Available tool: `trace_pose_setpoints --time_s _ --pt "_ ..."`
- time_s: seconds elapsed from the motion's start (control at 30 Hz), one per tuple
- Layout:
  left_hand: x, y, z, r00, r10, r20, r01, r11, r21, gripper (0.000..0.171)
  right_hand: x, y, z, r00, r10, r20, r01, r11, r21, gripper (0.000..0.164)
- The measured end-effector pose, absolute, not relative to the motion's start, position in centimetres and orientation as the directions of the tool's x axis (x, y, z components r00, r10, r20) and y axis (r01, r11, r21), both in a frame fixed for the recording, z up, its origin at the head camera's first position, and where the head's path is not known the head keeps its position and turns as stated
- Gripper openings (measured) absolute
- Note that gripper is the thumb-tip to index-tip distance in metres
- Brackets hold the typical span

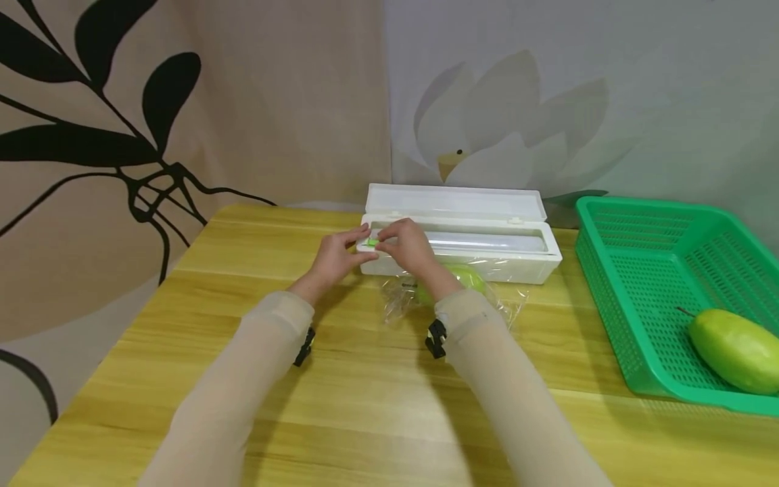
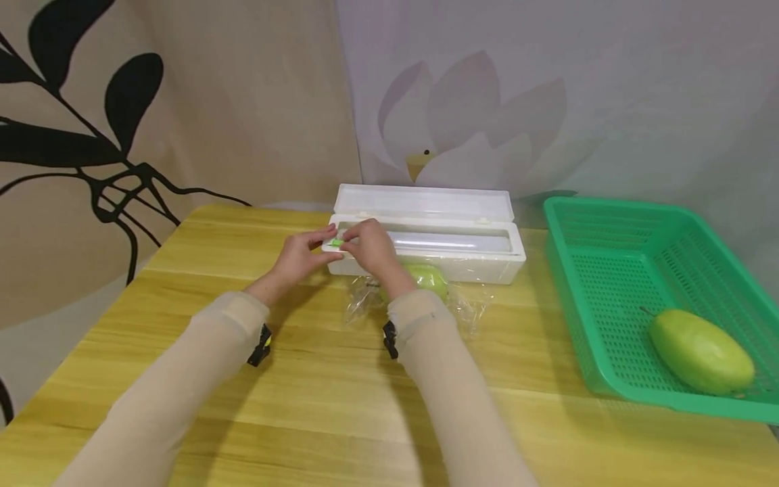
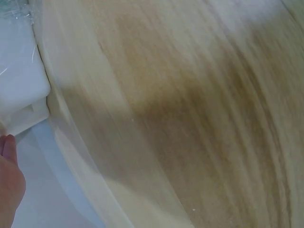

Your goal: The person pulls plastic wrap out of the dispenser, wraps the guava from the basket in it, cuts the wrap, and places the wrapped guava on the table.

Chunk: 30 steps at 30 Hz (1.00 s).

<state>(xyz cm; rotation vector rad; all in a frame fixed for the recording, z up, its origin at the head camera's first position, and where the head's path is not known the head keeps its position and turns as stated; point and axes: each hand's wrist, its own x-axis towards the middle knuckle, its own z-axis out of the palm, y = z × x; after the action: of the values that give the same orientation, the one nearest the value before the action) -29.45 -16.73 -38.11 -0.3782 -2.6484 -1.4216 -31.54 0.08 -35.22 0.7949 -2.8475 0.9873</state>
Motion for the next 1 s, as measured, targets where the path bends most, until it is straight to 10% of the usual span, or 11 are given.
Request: trace_pose_setpoints --time_s 1.0 --pt "-29.5 -16.7 -37.9 -0.979 0.147 0.144 0.202 0.561 0.803 0.055 -32.0 4.7 -34.6 -0.889 -0.444 0.107 -0.418 0.695 -0.586 0.023"
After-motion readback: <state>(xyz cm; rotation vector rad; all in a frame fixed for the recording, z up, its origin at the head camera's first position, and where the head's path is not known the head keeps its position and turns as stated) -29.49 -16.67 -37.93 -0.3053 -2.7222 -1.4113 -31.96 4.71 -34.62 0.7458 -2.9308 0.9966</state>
